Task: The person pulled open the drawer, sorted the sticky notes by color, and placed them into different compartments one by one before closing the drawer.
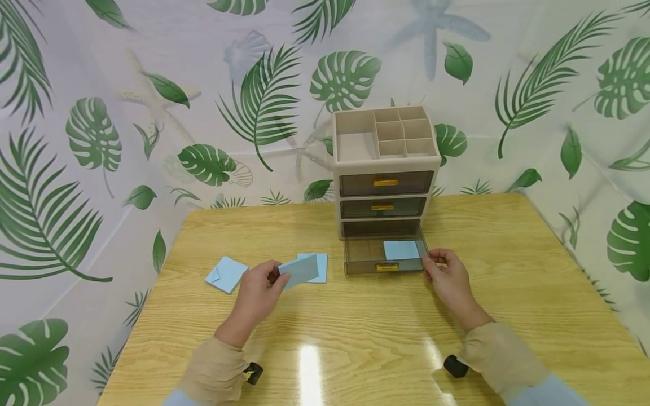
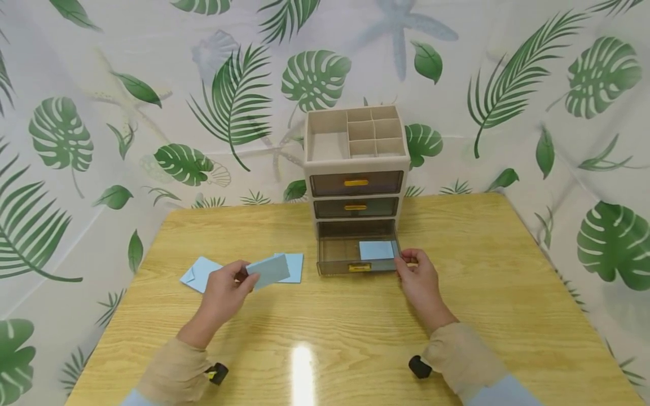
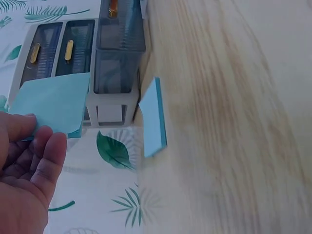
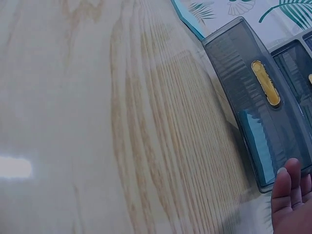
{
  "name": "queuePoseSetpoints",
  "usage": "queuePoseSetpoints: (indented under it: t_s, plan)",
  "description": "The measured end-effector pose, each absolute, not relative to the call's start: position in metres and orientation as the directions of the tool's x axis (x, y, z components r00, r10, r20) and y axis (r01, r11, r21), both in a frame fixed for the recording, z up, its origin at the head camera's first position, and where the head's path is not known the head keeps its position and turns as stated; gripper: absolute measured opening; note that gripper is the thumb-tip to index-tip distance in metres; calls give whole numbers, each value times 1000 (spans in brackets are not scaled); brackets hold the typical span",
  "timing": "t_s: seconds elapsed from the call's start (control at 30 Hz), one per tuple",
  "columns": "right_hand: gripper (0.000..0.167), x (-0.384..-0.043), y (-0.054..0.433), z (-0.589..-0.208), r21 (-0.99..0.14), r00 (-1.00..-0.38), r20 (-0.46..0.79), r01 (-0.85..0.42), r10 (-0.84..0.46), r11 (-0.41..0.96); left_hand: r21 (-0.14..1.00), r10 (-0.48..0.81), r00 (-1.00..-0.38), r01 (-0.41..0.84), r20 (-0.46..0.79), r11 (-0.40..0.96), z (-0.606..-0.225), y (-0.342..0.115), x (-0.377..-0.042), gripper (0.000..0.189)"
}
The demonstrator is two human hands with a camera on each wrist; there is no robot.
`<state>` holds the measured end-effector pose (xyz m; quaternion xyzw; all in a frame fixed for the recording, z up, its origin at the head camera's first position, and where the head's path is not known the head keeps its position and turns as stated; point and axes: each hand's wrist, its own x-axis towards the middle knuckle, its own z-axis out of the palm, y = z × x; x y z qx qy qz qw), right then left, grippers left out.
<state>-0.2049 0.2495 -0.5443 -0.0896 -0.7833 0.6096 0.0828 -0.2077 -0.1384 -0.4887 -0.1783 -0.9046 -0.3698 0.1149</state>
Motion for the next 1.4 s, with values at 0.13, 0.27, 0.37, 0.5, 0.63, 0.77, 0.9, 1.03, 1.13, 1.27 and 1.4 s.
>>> queuePoseSetpoints:
  t_s: [0.13, 0.27, 0.37, 0.5, 0.63, 0.77, 0.9, 1.03, 1.13, 1.27, 1.4]
  plan:
    - [38, -205, 249, -546, -973, -968, 15, 44, 250, 228, 647, 256, -892, 447, 372, 618, -484, -127, -209, 9]
    - [38, -205, 249, -548, -976, -969, 14, 41, 248, 215, 685, 261, -887, 461, 382, 564, -479, -117, -211, 7]
    - [38, -205, 248, -549, -975, -968, 16, 39, 249, 217, 719, 264, -886, 463, 381, 518, -475, -108, -213, 5]
    - [38, -206, 248, -549, -975, -967, 14, 44, 253, 220, 744, 266, -886, 463, 380, 482, -472, -96, -216, 6]
    - [37, -206, 248, -549, -976, -968, 9, 47, 252, 215, 749, 262, -886, 463, 382, 474, -470, -82, -222, 8]
    - [39, -207, 248, -550, -976, -970, 13, 41, 244, 213, 762, 256, -890, 456, 378, 459, -464, -66, -227, 9]
    - [39, -207, 248, -552, -977, -969, 12, 41, 246, 211, 796, 264, -900, 431, 347, 425, -460, -48, -236, 10]
    - [40, -206, 247, -552, -976, -969, 4, 49, 246, 211, 828, 281, -911, 396, 301, 398, -459, -32, -245, 8]
    - [41, -205, 247, -551, -975, -968, 1, 55, 253, 214, 867, 291, -926, 340, 241, 364, -460, -19, -251, 8]
    - [40, -205, 248, -550, -977, -965, 0, 56, 263, 205, 925, 284, -949, 222, 133, 308, -465, 0, -258, 8]
    - [39, -205, 248, -550, -981, -966, -10, 60, 259, 186, 922, 261, -962, 169, 77, 349, -470, 18, -266, 9]
